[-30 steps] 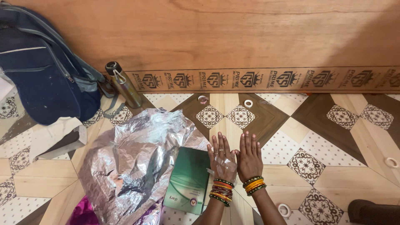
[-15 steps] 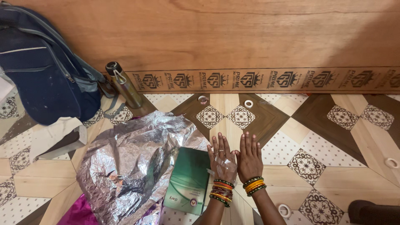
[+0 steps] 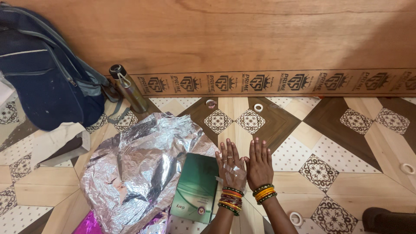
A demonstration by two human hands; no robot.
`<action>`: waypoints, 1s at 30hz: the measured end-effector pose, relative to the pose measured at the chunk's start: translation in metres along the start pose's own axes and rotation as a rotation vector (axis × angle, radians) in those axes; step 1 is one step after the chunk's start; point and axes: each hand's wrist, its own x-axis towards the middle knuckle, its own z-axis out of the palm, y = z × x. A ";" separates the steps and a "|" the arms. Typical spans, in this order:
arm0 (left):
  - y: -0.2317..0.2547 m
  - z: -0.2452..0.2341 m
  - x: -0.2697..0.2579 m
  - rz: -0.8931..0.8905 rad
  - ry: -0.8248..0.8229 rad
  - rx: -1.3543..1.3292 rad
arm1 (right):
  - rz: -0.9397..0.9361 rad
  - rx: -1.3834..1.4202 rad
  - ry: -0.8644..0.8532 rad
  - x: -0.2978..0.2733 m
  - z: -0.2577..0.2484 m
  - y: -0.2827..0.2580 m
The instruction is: The person wraps a green notebook with shiny pink wrapping paper on a tiled floor. They fold the paper around the notebook, smooth the edges, and secure the folds with clear tape.
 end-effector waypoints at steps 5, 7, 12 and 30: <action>0.000 -0.002 0.001 0.000 0.013 0.064 | 0.025 -0.009 -0.024 0.000 0.008 0.002; -0.004 -0.005 0.004 -0.013 0.030 0.085 | 0.044 -0.009 -0.034 0.000 0.011 0.004; -0.047 -0.002 0.024 -0.074 0.062 0.071 | 0.065 -0.013 -0.067 -0.011 0.026 0.007; -0.417 -0.078 0.124 -0.732 -0.619 0.638 | 0.514 0.516 -0.635 -0.059 0.130 -0.090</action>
